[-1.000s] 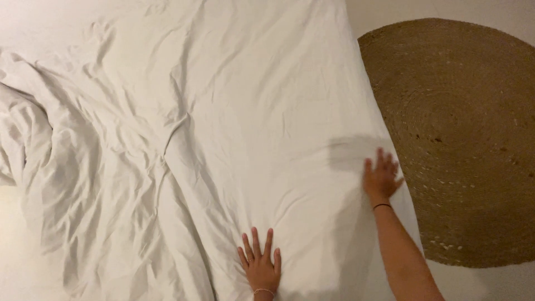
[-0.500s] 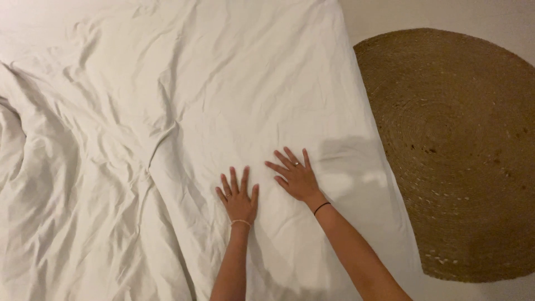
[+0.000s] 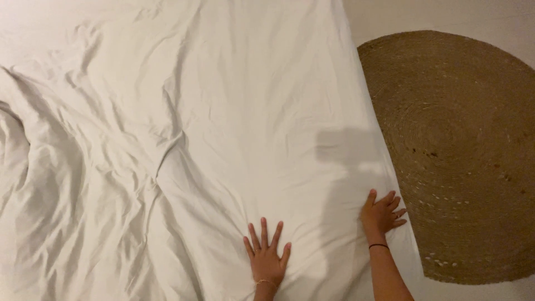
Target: Smoothing and tucking a white duvet on a bed to make it neat.
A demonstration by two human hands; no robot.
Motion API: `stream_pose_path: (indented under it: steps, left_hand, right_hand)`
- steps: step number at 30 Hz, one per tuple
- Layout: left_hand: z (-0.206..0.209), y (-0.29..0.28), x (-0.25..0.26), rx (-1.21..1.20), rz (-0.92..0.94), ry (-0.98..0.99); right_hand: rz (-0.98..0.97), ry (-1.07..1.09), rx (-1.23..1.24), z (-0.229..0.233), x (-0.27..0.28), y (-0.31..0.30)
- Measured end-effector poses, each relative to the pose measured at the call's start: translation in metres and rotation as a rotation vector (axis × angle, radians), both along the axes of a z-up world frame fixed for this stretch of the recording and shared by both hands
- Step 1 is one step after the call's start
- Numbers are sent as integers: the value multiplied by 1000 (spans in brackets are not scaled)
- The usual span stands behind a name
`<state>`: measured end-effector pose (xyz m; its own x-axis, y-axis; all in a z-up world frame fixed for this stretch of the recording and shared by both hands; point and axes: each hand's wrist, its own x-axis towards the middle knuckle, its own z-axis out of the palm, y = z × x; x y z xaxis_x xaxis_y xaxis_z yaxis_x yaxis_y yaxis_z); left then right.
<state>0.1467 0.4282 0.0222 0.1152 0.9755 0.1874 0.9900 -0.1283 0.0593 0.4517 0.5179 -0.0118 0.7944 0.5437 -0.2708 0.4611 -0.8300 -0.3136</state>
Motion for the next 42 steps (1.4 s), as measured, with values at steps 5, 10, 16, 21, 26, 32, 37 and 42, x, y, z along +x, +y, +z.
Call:
stream_pose_path:
  steps: [5,10,16,21,26,32,37,42]
  left_hand:
    - [-1,0,-2,-35,3,21]
    - [-6,0,2,26,11,-2]
    - [20,95,-26,143,37,-254]
    - [-3,210,-36,-28,38,-213]
    - [-18,220,-27,-276,146,-73]
    - [-54,223,-30,-51,118,10]
    - [-65,225,-34,10,117,19]
    - [-68,228,-33,6,124,12]
  right_hand:
    - [274,-173,383,0,-55,62]
    - [1396,-345,597,53,-166,147]
    - [681,-209,150,16,-51,195]
    - [212,-9,125,8,14,201]
    - [701,-317,502,5,-70,266]
    - [1471,-248,244,9,-146,313]
    - [729,-417,333,-26,-35,339]
    - [201,-157,180,-48,17,337]
